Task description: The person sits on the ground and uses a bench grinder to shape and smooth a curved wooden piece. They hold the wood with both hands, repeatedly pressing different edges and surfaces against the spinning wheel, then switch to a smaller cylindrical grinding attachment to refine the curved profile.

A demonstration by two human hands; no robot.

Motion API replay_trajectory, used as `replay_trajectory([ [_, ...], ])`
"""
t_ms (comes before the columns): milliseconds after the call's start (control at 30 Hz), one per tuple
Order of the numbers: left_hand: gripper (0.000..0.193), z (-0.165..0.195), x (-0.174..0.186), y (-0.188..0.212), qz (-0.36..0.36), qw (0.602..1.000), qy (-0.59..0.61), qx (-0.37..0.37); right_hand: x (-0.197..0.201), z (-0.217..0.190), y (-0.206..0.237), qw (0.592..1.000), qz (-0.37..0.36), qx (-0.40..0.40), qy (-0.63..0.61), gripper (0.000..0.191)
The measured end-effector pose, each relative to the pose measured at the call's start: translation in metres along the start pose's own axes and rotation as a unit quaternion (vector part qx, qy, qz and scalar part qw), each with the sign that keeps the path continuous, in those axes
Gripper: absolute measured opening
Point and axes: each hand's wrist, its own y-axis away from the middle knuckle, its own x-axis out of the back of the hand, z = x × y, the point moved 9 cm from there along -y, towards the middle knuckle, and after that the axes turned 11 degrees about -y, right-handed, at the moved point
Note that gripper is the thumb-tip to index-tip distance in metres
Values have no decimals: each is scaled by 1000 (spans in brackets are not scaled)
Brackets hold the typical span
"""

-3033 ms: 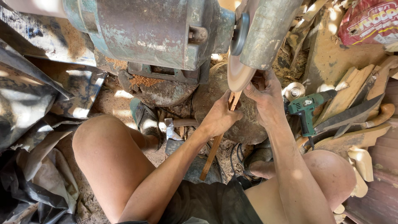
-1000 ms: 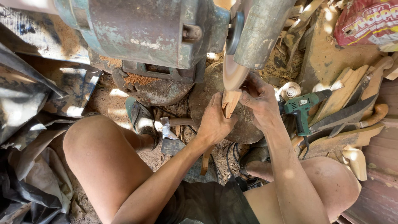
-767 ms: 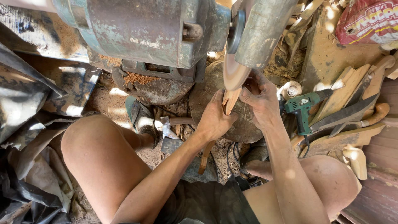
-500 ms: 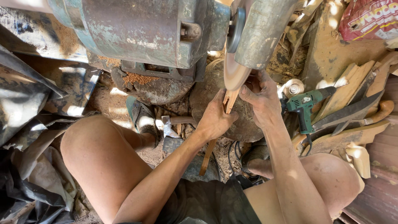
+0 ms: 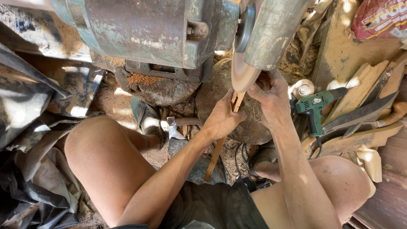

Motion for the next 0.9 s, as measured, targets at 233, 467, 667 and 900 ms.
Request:
replay_trajectory([
  [233,61,1,3,-1,11,1000,-12,6,-1,-2,-2,1000,-11,3,3,74],
  [467,79,8,5,10,28,999,0,-33,-7,-6,8,1000,-8,12,24,79],
  [667,47,4,5,4,22,999,2,-26,-7,-6,3,1000,-18,18,-5,80],
  [900,46,4,4,-1,16,1000,8,-20,-3,-3,-3,1000,-9,8,16,73],
])
